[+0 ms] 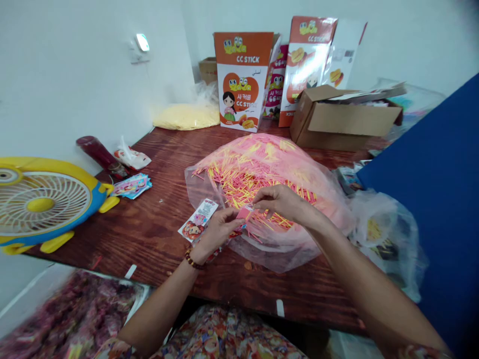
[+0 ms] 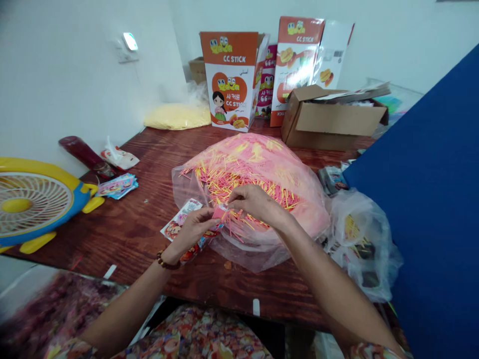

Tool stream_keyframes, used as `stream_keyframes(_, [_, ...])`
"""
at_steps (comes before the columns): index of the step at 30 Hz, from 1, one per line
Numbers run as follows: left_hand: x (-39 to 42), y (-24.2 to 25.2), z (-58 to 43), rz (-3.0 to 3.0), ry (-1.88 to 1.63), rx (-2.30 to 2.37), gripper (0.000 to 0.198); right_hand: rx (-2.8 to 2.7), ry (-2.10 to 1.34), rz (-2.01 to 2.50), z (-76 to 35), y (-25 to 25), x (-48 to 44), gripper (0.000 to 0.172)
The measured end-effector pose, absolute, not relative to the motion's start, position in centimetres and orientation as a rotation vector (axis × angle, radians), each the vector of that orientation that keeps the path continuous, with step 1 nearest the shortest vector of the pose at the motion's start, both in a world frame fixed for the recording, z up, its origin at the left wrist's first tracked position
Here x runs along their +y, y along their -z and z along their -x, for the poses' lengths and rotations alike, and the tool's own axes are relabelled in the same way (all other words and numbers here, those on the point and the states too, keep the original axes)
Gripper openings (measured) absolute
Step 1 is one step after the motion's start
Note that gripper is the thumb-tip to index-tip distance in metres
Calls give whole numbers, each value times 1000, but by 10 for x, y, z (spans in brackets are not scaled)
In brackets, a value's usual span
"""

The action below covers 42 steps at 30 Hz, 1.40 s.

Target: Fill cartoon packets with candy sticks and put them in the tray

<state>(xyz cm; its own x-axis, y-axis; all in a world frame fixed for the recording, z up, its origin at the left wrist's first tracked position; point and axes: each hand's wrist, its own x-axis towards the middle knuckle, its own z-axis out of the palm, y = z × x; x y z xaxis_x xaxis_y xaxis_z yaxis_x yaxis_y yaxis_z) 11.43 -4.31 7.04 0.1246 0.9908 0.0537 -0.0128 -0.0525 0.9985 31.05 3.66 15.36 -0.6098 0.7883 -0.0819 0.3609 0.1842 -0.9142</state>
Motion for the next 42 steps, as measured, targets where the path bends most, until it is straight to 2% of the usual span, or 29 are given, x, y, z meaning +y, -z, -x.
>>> stream_keyframes(9, [-44, -69, -115, -1382, -1192, 1151, 19, -2064, -1401, 1052, -313, -154, 33, 19])
stream_keyframes(14, [-41, -70, -117, -1299, -1172, 1102, 22, -2096, -1283, 947, -313, -148, 34, 13])
stream_keyframes(22, [-40, -69, -118, -1096, -1120, 1000, 26, -1558, -1364, 898, -313, -147, 38, 18])
stream_keyframes(26, [-42, -68, -117, -969, -1121, 962, 35, -1140, -1400, 835, -320, -147, 48, 29])
stream_keyframes(29, [-41, -67, -116, -925, -1136, 1007, 36, -1051, -1465, 898, -320, -134, 45, 37])
stream_keyframes(33, [-40, -66, -115, -917, -1182, 1086, 31, -1192, -1551, 1078, -304, -101, 25, 34])
stream_keyframes(37, [-40, -65, -113, -937, -1155, 1085, 28, -1329, -1609, 1027, -281, -71, 7, 34])
stream_keyframes(42, [-42, -65, -111, -872, -1130, 1117, 31, -1356, -1593, 986, -266, -60, 2, 29])
